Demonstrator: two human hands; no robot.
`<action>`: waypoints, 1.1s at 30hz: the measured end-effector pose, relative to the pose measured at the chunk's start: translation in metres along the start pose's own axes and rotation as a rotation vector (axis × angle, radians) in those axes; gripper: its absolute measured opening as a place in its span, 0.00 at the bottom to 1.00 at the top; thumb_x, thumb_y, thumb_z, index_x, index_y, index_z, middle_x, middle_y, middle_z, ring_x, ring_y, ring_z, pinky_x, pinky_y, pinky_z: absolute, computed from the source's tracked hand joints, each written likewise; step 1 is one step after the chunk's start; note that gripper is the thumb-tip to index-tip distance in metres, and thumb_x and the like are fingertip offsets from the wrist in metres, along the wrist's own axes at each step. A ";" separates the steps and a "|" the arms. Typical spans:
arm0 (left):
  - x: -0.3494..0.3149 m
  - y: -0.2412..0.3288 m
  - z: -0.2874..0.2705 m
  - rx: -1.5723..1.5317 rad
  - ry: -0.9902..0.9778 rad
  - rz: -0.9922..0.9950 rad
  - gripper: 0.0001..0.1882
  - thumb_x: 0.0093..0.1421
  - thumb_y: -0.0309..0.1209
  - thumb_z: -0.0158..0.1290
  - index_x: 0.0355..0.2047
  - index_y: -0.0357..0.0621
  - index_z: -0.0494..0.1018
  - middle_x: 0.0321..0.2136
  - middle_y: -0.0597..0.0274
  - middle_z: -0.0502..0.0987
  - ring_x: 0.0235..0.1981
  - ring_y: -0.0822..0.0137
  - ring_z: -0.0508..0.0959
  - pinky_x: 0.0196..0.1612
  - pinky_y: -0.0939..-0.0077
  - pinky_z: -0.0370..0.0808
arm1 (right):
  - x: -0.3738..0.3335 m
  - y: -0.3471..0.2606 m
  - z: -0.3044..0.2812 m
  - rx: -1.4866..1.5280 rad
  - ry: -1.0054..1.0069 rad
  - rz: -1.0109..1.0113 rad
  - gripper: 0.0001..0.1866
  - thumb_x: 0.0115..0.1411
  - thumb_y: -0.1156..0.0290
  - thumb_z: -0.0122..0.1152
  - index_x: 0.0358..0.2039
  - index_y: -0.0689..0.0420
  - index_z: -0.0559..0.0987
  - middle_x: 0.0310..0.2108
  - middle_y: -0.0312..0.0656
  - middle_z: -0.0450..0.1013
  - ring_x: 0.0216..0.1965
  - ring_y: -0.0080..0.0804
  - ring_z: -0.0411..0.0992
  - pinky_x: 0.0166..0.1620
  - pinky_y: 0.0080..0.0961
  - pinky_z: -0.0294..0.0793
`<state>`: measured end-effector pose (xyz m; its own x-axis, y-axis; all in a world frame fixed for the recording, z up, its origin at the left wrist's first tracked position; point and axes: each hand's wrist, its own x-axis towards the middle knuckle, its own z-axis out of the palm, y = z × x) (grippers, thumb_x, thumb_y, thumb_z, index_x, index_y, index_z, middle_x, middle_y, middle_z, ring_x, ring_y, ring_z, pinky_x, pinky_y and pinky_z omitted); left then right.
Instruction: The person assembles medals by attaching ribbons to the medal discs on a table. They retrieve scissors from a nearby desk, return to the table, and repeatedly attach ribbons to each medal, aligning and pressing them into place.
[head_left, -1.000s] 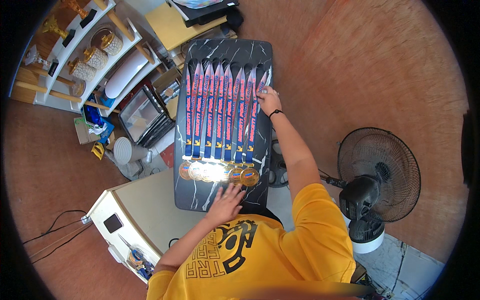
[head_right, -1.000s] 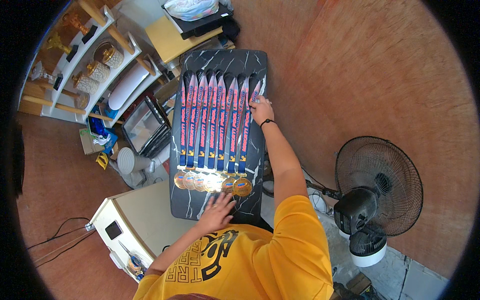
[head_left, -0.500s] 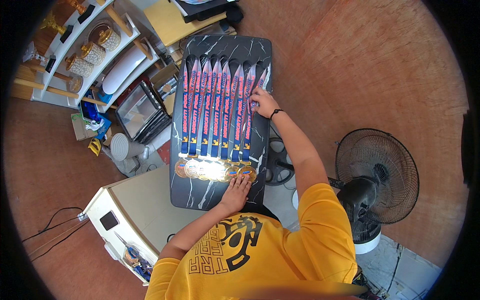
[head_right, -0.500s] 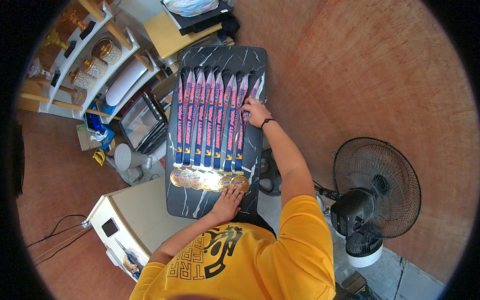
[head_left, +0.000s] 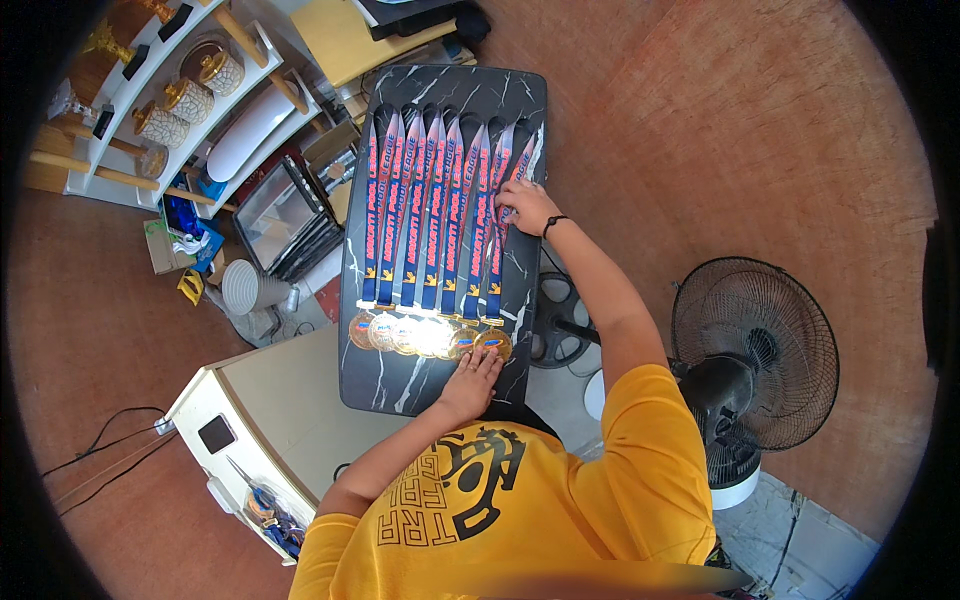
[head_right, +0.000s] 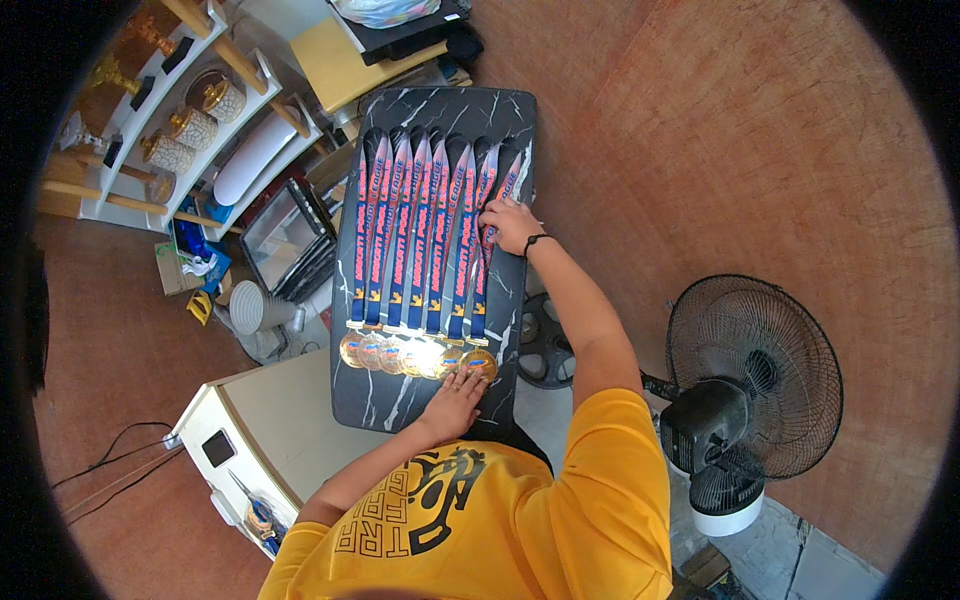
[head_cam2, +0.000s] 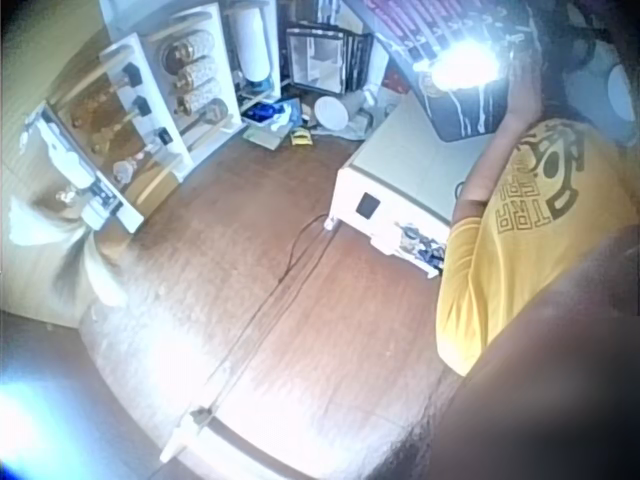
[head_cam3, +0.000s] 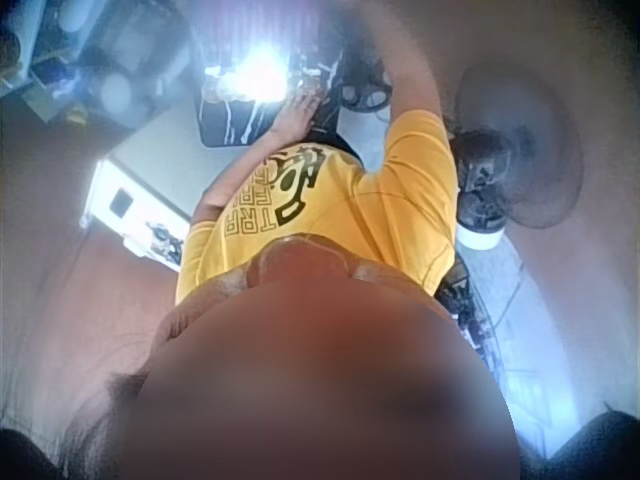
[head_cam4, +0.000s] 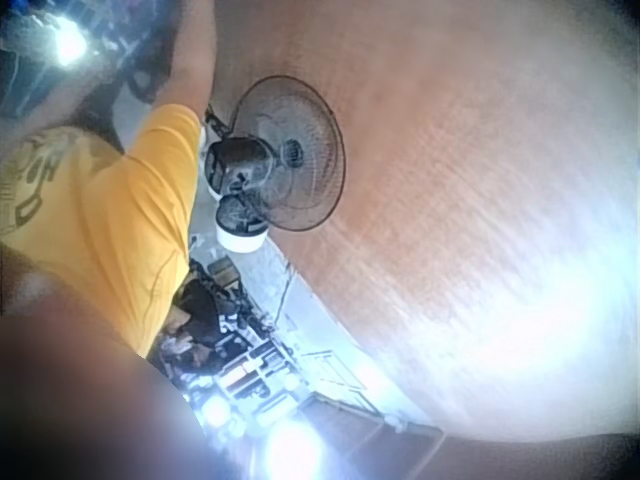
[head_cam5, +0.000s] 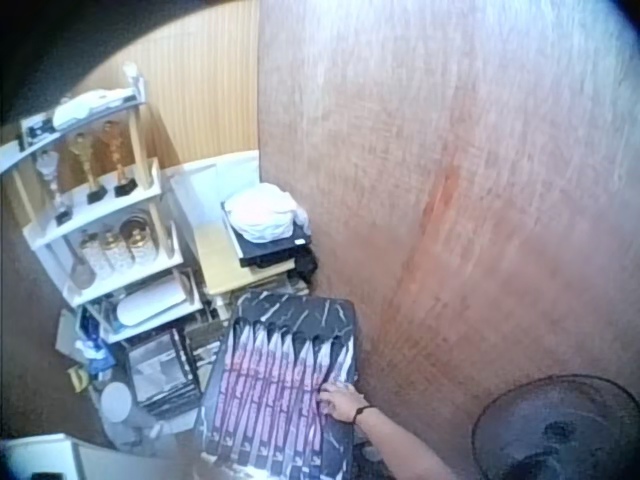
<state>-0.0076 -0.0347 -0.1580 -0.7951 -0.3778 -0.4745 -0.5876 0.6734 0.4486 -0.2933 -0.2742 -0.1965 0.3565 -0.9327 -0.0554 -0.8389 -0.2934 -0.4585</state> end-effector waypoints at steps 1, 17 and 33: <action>0.000 0.000 0.001 -0.002 0.005 0.000 0.34 0.64 0.38 0.48 0.67 0.37 0.54 0.69 0.47 0.50 0.70 0.42 0.48 0.70 0.51 0.48 | 0.004 0.000 0.000 -0.002 -0.034 0.017 0.16 0.50 0.72 0.66 0.42 0.48 0.79 0.48 0.35 0.70 0.55 0.43 0.65 0.55 0.47 0.63; 0.001 0.000 0.007 -0.028 0.042 -0.002 0.33 0.63 0.37 0.50 0.66 0.37 0.56 0.68 0.46 0.51 0.70 0.41 0.49 0.69 0.48 0.50 | 0.031 -0.010 -0.029 -0.263 -0.295 0.046 0.05 0.49 0.61 0.70 0.28 0.41 0.84 0.46 0.35 0.71 0.56 0.37 0.63 0.54 0.52 0.58; 0.005 0.003 0.004 -0.052 0.043 -0.027 0.34 0.62 0.37 0.52 0.65 0.38 0.57 0.68 0.44 0.52 0.69 0.39 0.50 0.69 0.49 0.52 | 0.012 -0.013 -0.007 -0.033 -0.131 0.631 0.33 0.57 0.38 0.57 0.38 0.59 0.83 0.41 0.54 0.79 0.46 0.49 0.76 0.50 0.45 0.73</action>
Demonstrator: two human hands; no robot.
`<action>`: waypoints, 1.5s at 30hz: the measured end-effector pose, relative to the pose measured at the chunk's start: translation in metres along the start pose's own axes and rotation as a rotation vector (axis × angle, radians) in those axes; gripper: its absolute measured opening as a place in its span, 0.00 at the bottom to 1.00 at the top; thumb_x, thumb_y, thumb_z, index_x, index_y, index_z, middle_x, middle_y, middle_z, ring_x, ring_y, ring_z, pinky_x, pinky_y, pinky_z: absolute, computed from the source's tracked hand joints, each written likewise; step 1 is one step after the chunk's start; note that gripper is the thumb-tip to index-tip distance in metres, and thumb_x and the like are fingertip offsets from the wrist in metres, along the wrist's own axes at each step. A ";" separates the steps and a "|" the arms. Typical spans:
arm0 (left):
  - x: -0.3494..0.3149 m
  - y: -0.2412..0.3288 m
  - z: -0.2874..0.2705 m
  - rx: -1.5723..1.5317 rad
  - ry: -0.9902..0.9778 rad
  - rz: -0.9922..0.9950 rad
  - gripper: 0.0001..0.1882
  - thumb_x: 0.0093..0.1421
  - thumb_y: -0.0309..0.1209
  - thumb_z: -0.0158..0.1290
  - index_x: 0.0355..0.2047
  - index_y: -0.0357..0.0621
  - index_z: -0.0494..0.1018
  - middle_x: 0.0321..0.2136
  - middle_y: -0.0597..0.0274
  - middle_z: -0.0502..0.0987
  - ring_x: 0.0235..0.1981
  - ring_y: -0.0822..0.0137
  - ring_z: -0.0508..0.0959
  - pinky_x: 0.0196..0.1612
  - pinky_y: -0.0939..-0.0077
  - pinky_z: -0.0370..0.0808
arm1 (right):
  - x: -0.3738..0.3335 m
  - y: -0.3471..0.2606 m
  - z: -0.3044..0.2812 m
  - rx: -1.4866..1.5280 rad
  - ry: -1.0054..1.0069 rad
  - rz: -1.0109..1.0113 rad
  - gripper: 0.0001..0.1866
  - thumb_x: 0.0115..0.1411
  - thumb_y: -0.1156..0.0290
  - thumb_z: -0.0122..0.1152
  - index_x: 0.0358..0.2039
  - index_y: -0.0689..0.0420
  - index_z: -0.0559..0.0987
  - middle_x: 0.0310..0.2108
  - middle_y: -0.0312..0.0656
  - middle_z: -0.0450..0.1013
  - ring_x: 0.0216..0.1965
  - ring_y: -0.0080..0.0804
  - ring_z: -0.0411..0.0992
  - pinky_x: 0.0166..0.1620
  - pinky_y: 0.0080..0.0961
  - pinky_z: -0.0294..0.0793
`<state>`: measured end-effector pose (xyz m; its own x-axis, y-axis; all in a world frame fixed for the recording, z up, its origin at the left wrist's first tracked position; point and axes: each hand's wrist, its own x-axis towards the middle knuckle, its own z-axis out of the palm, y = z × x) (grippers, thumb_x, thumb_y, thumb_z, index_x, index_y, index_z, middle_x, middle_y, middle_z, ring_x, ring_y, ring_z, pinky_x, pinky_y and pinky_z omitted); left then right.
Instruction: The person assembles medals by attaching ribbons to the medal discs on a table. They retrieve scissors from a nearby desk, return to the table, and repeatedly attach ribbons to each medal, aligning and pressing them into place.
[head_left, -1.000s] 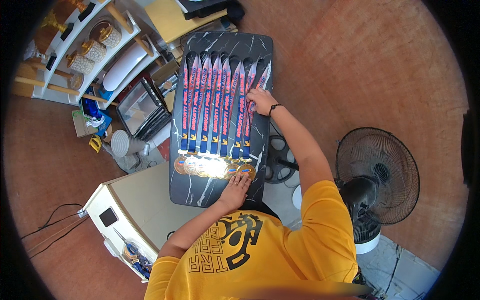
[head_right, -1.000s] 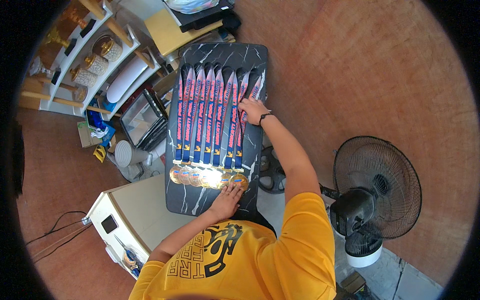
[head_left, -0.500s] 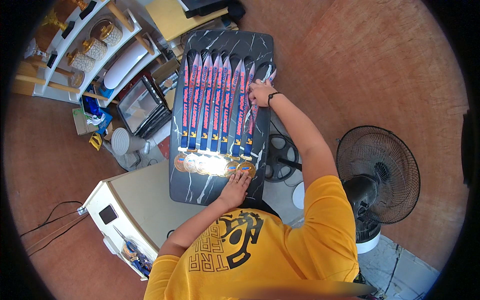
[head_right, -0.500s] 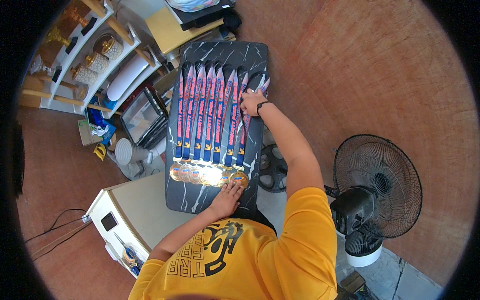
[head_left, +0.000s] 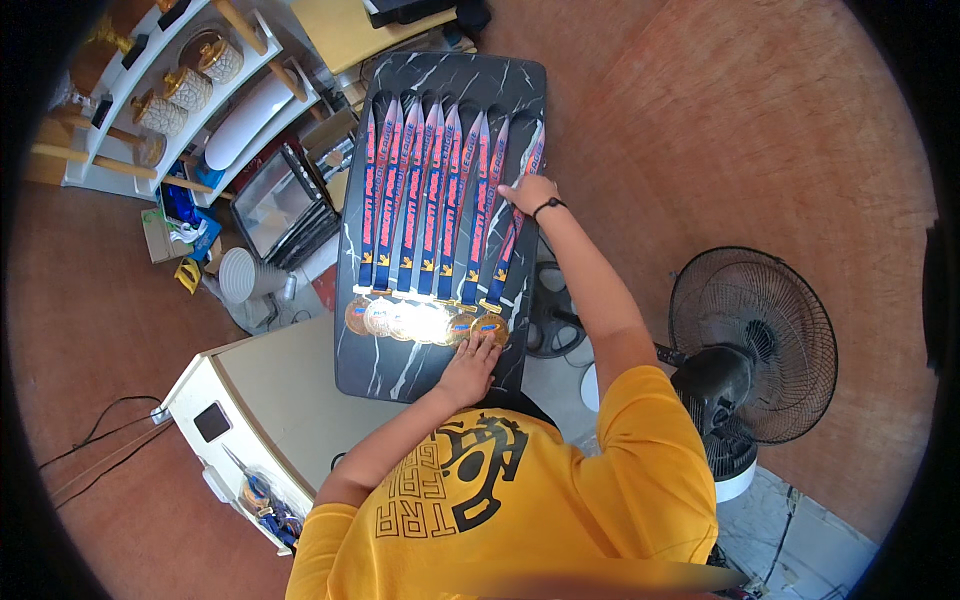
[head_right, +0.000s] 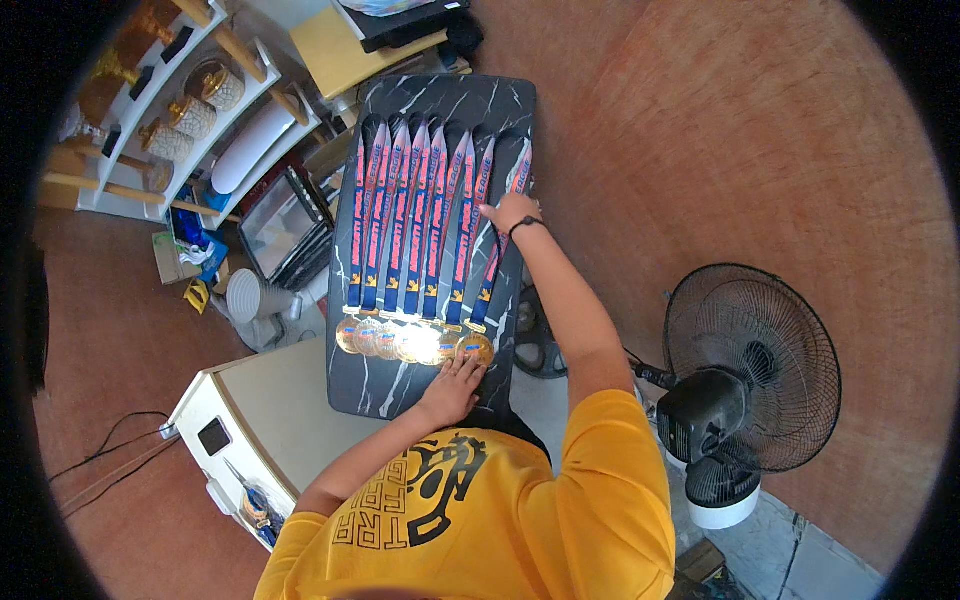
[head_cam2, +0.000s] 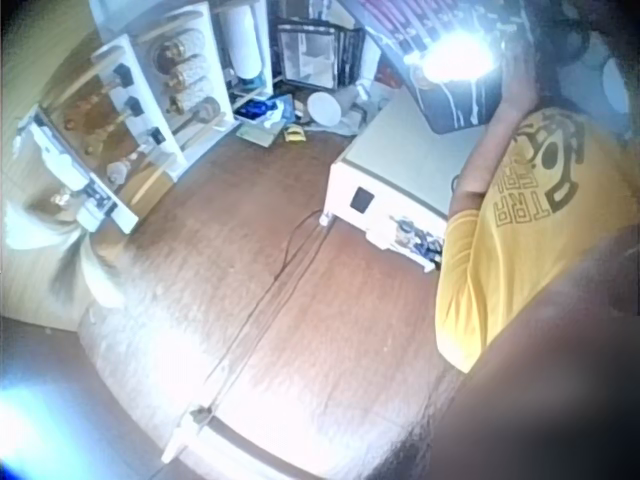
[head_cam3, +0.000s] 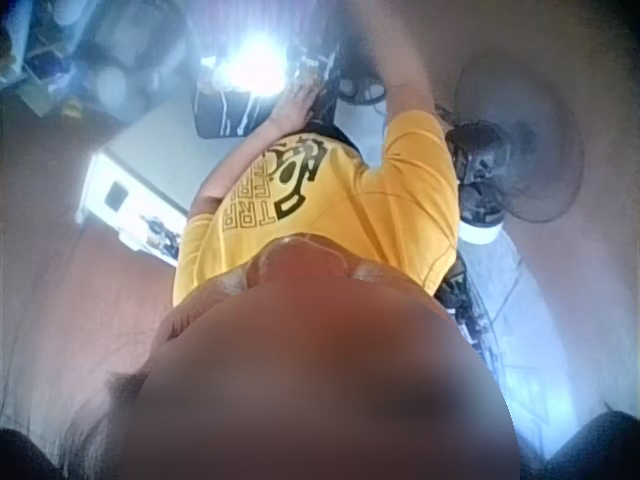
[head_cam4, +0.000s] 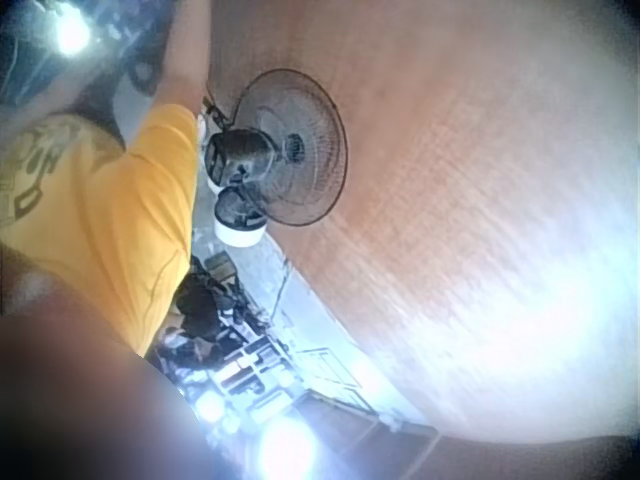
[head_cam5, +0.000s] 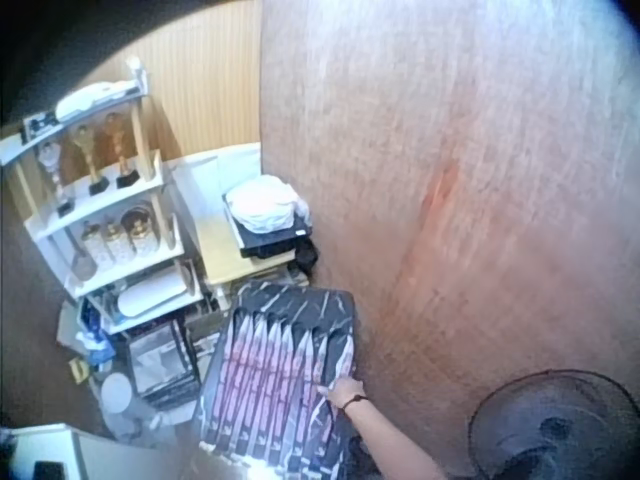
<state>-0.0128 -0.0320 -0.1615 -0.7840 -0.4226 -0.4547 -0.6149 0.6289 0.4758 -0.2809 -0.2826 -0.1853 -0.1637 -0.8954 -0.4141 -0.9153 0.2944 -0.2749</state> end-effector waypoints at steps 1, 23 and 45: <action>0.000 -0.001 -0.001 -0.002 0.004 0.005 0.34 0.62 0.37 0.52 0.65 0.38 0.57 0.68 0.44 0.52 0.69 0.39 0.50 0.69 0.49 0.51 | -0.008 0.004 0.005 -0.006 -0.052 -0.007 0.33 0.56 0.37 0.58 0.38 0.60 0.83 0.41 0.54 0.78 0.46 0.50 0.76 0.49 0.45 0.73; -0.001 -0.001 0.002 0.000 -0.002 0.004 0.34 0.62 0.36 0.52 0.65 0.37 0.57 0.69 0.43 0.49 0.69 0.39 0.49 0.69 0.50 0.50 | -0.056 0.018 0.078 0.870 -0.018 0.305 0.15 0.53 0.66 0.72 0.36 0.62 0.81 0.29 0.41 0.79 0.27 0.24 0.77 0.28 0.24 0.75; -0.001 0.001 0.000 -0.044 0.021 -0.004 0.34 0.60 0.36 0.54 0.65 0.40 0.58 0.68 0.42 0.51 0.68 0.38 0.51 0.68 0.47 0.52 | 0.001 0.006 0.047 0.139 0.453 0.097 0.37 0.64 0.55 0.53 0.69 0.52 0.55 0.71 0.44 0.48 0.73 0.47 0.42 0.68 0.64 0.33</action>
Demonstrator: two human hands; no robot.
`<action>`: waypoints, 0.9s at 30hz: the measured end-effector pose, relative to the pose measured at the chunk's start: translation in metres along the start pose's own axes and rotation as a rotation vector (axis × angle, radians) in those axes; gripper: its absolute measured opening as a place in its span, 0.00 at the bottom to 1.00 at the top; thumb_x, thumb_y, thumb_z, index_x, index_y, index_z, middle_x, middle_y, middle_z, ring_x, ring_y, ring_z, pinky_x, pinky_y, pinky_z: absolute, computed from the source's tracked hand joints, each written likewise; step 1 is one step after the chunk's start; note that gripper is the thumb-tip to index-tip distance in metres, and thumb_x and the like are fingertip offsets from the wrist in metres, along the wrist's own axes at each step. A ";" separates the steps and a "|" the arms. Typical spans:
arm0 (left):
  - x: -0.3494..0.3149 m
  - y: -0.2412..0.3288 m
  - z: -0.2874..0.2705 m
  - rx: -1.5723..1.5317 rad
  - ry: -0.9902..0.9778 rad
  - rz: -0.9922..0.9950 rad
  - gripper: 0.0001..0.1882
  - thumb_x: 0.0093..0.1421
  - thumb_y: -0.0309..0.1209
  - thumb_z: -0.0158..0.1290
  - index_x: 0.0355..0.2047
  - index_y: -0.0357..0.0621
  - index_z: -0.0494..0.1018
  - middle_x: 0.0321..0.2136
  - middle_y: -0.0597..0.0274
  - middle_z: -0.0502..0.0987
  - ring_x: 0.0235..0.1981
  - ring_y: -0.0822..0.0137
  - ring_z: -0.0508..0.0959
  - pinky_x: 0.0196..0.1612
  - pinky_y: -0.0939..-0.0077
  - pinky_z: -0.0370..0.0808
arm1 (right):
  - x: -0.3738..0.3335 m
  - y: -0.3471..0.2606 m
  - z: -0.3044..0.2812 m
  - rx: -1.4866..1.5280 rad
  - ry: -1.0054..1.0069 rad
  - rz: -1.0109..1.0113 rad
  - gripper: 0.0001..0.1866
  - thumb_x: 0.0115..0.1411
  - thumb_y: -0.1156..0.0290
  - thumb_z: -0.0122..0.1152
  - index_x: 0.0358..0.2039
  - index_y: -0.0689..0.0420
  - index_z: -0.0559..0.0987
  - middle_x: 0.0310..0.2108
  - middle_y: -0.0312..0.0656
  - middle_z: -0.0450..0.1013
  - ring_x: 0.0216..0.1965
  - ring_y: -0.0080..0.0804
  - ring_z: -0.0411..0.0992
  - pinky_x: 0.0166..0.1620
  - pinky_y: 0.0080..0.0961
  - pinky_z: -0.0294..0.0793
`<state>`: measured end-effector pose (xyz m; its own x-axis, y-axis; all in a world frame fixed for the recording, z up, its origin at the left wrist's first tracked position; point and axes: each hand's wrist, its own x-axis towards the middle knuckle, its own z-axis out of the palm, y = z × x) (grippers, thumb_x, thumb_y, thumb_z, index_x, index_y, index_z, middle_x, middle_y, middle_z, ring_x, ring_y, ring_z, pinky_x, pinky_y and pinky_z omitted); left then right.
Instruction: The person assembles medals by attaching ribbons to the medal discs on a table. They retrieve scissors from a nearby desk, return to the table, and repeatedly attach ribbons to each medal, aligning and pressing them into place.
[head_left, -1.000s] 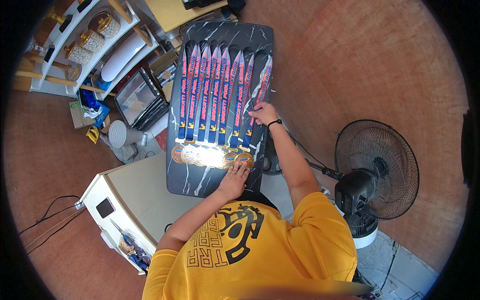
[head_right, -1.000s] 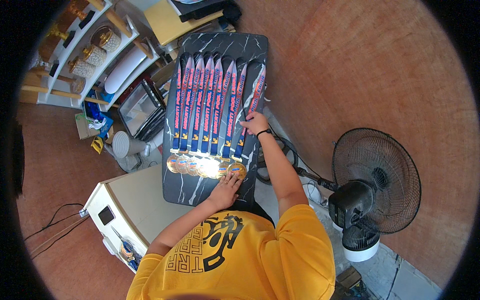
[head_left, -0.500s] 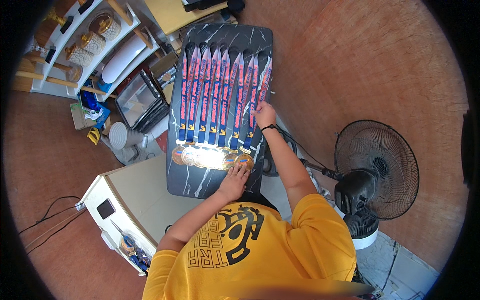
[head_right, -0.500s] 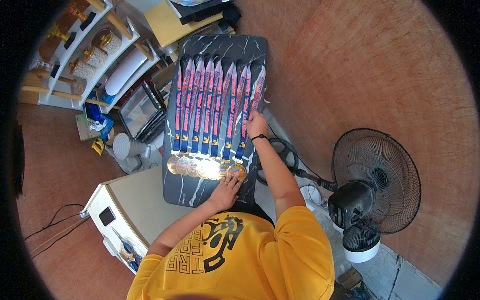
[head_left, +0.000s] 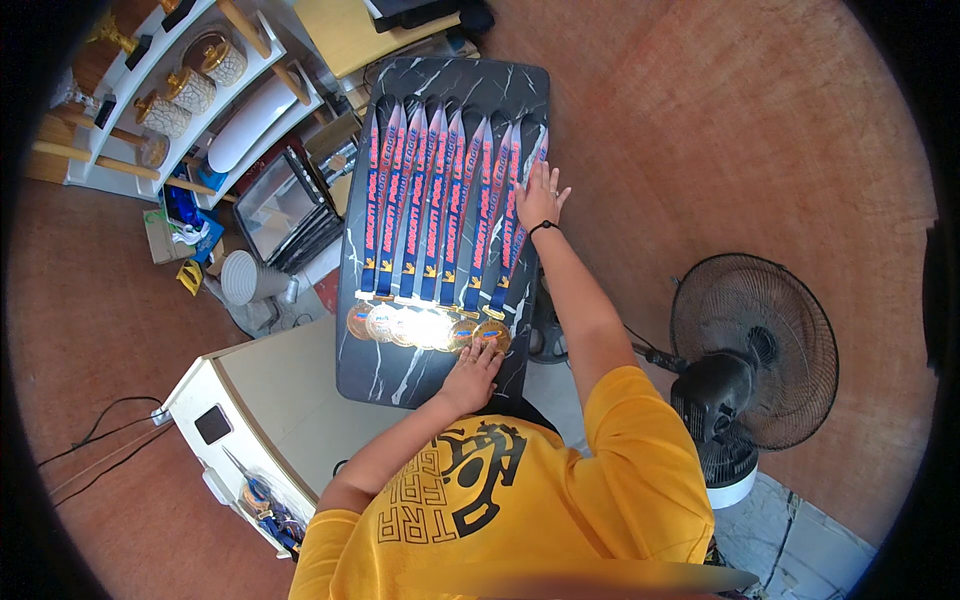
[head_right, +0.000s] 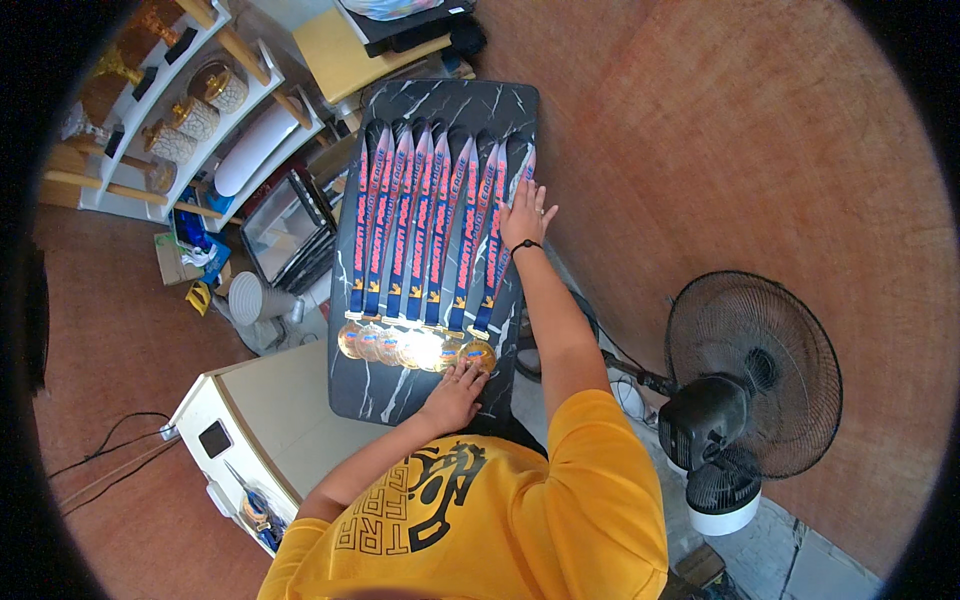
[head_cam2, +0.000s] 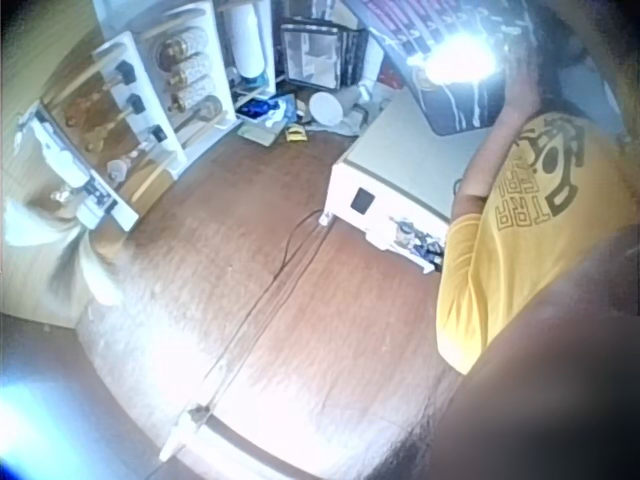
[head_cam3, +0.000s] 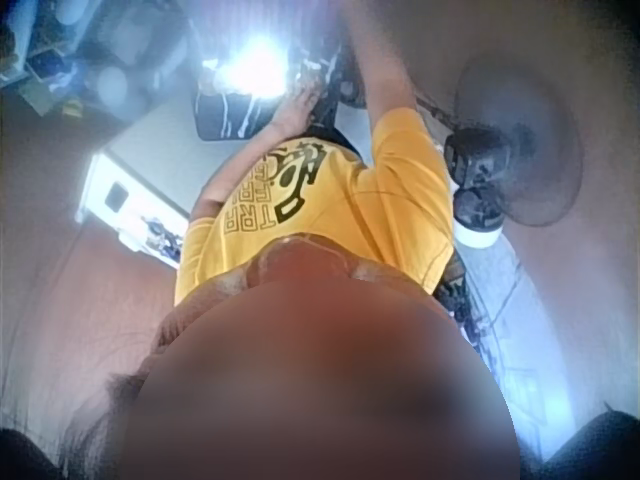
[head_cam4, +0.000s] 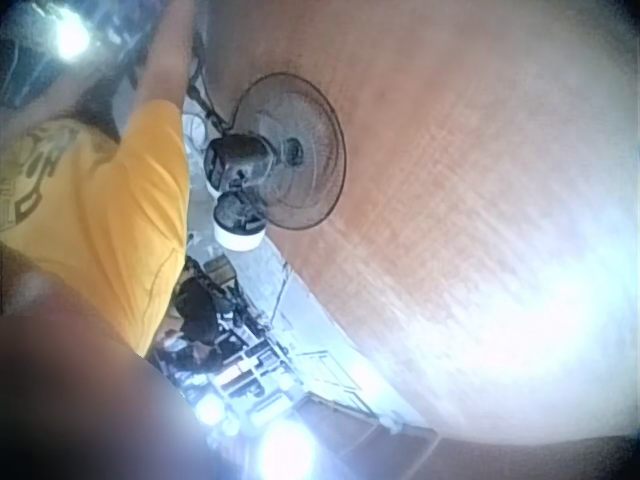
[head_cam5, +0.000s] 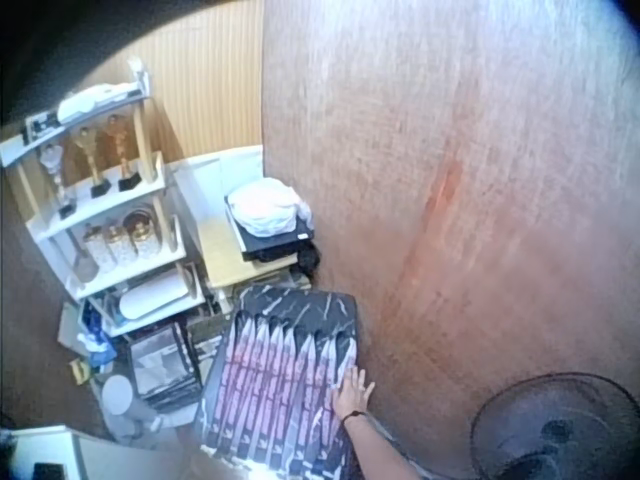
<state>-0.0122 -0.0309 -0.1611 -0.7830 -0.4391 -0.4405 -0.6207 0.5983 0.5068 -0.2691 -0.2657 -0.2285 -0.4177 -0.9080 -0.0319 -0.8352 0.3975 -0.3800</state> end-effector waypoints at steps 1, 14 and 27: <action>0.000 0.000 -0.001 -0.005 0.004 0.002 0.34 0.60 0.36 0.54 0.65 0.40 0.58 0.68 0.42 0.51 0.68 0.37 0.51 0.68 0.47 0.53 | 0.005 -0.001 0.000 -0.037 -0.022 -0.012 0.36 0.64 0.55 0.52 0.69 0.52 0.54 0.72 0.42 0.48 0.73 0.46 0.42 0.68 0.64 0.33; 0.001 0.005 -0.005 -0.120 0.023 -0.014 0.35 0.59 0.37 0.57 0.65 0.43 0.59 0.68 0.39 0.48 0.69 0.34 0.46 0.68 0.46 0.52 | 0.046 0.000 0.006 -0.188 -0.145 -0.189 0.33 0.68 0.59 0.44 0.71 0.50 0.50 0.73 0.37 0.46 0.73 0.38 0.43 0.69 0.60 0.37; 0.001 0.003 -0.003 -0.119 -0.028 0.000 0.34 0.60 0.38 0.55 0.65 0.45 0.60 0.70 0.38 0.41 0.70 0.34 0.41 0.69 0.46 0.50 | -0.090 -0.002 -0.010 0.513 0.165 -0.215 0.12 0.56 0.74 0.61 0.42 0.58 0.77 0.39 0.46 0.72 0.35 0.39 0.74 0.41 0.34 0.72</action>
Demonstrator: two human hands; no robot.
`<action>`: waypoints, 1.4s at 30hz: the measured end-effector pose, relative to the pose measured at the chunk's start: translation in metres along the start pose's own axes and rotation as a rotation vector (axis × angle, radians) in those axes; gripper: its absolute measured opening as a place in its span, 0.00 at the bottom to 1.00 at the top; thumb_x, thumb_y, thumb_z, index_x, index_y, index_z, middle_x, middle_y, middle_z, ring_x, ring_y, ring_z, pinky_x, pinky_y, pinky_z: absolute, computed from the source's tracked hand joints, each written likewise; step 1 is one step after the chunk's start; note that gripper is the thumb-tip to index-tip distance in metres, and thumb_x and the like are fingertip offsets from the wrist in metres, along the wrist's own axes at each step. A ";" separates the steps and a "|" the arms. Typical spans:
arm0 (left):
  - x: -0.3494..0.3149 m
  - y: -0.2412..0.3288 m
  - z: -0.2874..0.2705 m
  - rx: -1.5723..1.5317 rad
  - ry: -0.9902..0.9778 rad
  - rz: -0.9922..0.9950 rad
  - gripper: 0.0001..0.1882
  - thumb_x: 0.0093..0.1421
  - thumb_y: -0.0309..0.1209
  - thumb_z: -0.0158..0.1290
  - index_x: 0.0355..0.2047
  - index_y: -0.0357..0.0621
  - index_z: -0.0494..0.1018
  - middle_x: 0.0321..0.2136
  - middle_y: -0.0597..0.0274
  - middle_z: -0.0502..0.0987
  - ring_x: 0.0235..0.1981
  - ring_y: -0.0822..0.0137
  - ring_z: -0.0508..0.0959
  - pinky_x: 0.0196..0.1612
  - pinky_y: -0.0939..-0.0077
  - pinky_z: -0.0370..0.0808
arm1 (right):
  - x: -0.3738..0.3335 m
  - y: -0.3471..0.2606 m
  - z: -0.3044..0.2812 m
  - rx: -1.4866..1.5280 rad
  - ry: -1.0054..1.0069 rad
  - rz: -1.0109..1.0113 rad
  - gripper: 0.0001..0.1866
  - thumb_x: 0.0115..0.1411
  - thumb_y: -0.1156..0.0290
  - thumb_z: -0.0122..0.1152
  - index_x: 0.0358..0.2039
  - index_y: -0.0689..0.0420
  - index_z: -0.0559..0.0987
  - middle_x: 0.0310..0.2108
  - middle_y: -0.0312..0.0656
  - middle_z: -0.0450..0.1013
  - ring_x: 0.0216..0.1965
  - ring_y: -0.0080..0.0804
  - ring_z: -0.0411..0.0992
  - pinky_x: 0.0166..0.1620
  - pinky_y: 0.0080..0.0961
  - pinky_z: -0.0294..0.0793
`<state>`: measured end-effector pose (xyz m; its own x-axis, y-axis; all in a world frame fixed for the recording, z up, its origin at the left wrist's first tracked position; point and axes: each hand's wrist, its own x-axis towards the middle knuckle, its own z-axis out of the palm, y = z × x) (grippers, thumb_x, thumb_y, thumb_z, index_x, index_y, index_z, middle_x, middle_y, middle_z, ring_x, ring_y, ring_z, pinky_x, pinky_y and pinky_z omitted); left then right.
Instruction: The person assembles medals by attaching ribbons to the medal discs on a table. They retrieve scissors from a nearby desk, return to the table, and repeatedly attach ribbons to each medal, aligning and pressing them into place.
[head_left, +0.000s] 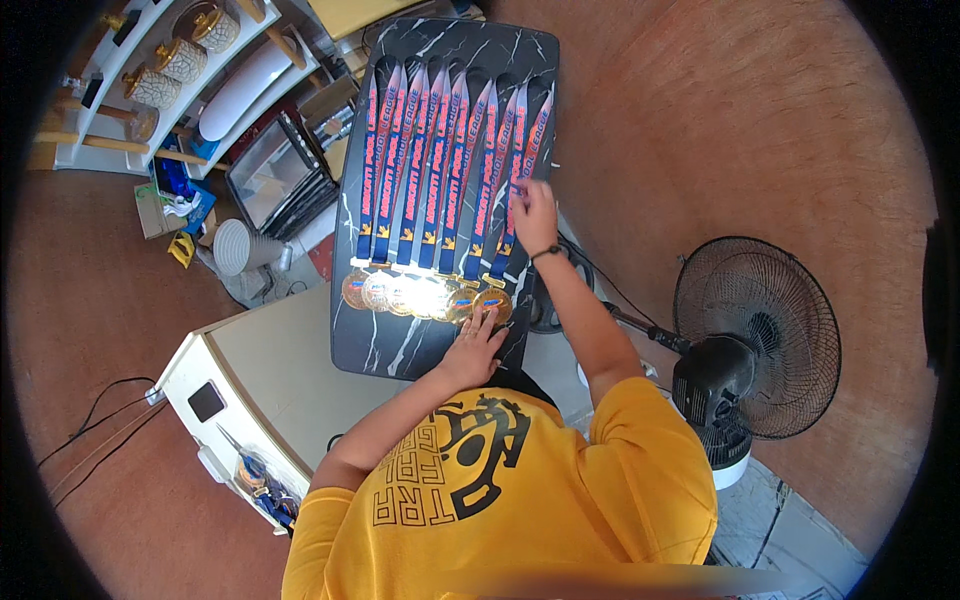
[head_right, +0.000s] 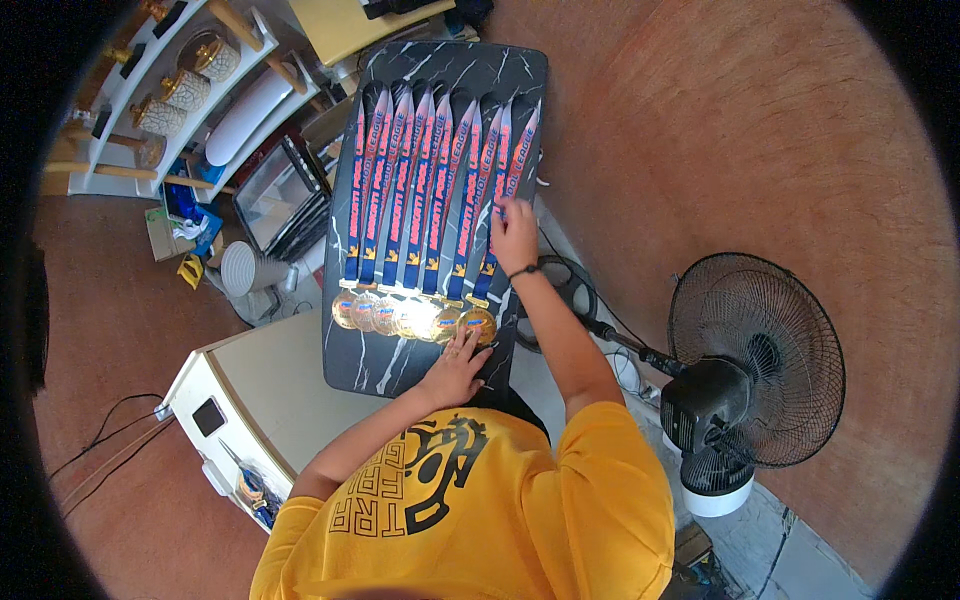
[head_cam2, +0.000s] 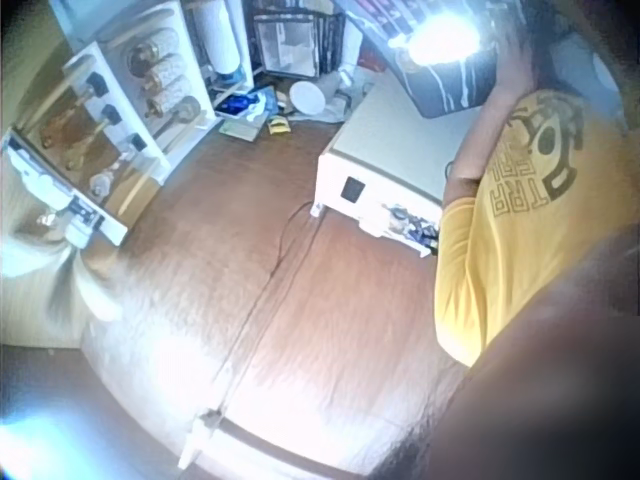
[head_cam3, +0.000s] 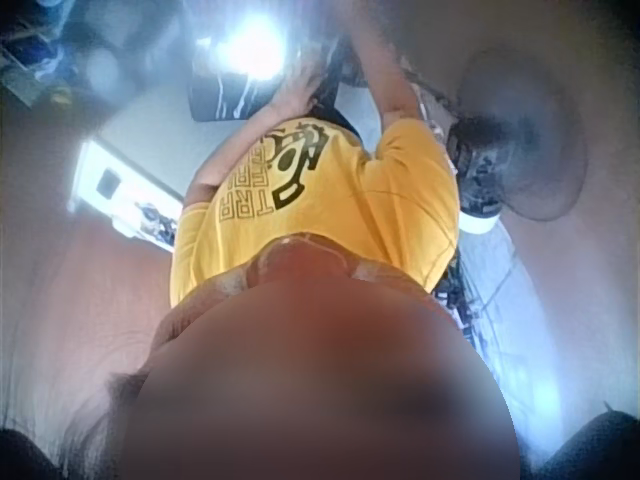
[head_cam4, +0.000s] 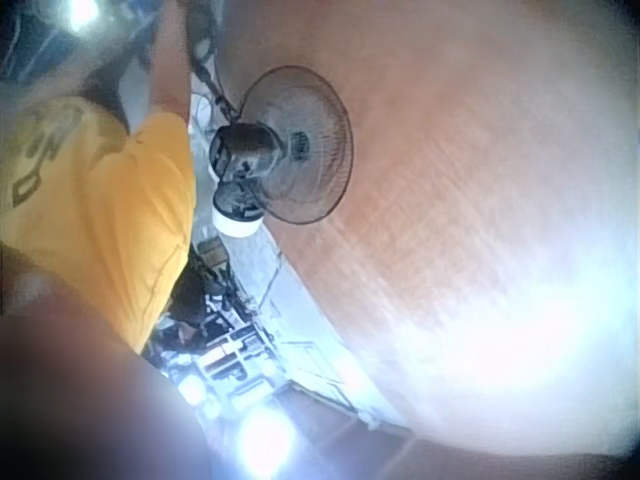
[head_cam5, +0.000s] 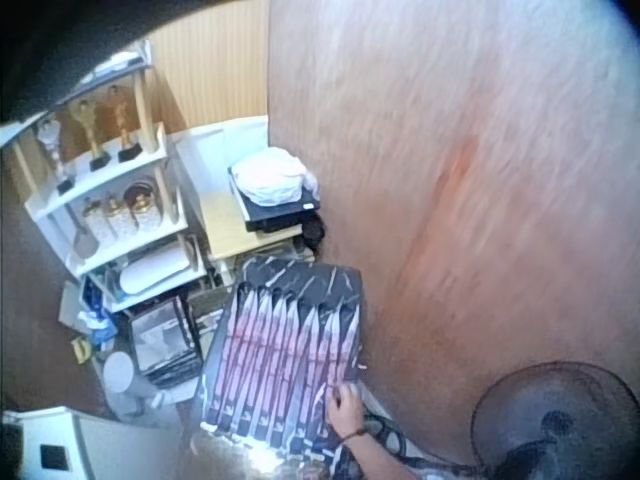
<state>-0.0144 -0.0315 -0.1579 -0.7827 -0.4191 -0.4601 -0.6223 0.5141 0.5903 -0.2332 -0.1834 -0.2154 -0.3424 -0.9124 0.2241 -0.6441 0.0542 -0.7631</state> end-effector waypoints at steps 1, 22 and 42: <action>-0.001 0.000 0.002 0.002 0.007 0.000 0.34 0.60 0.38 0.55 0.65 0.45 0.60 0.70 0.39 0.41 0.70 0.35 0.40 0.69 0.46 0.50 | -0.021 -0.003 -0.005 -0.020 -0.027 0.012 0.10 0.55 0.74 0.62 0.39 0.58 0.77 0.36 0.45 0.71 0.31 0.37 0.72 0.37 0.32 0.72; -0.007 -0.002 0.018 0.099 0.125 0.050 0.33 0.57 0.34 0.57 0.63 0.42 0.62 0.68 0.41 0.49 0.70 0.38 0.44 0.69 0.47 0.49 | -0.126 -0.012 -0.022 -0.282 -0.402 0.040 0.05 0.56 0.71 0.62 0.30 0.59 0.78 0.33 0.47 0.73 0.40 0.51 0.71 0.45 0.43 0.70; -0.009 0.002 0.020 0.167 0.162 0.035 0.33 0.56 0.32 0.56 0.62 0.43 0.62 0.67 0.42 0.52 0.70 0.38 0.45 0.68 0.41 0.47 | -0.117 -0.017 -0.024 -0.213 -0.350 0.152 0.10 0.51 0.68 0.69 0.30 0.57 0.78 0.31 0.46 0.73 0.39 0.46 0.71 0.44 0.40 0.70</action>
<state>-0.0088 -0.0122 -0.1658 -0.8002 -0.5067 -0.3208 -0.5985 0.6416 0.4797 -0.1988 -0.0675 -0.2144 -0.2151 -0.9681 -0.1282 -0.7437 0.2475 -0.6210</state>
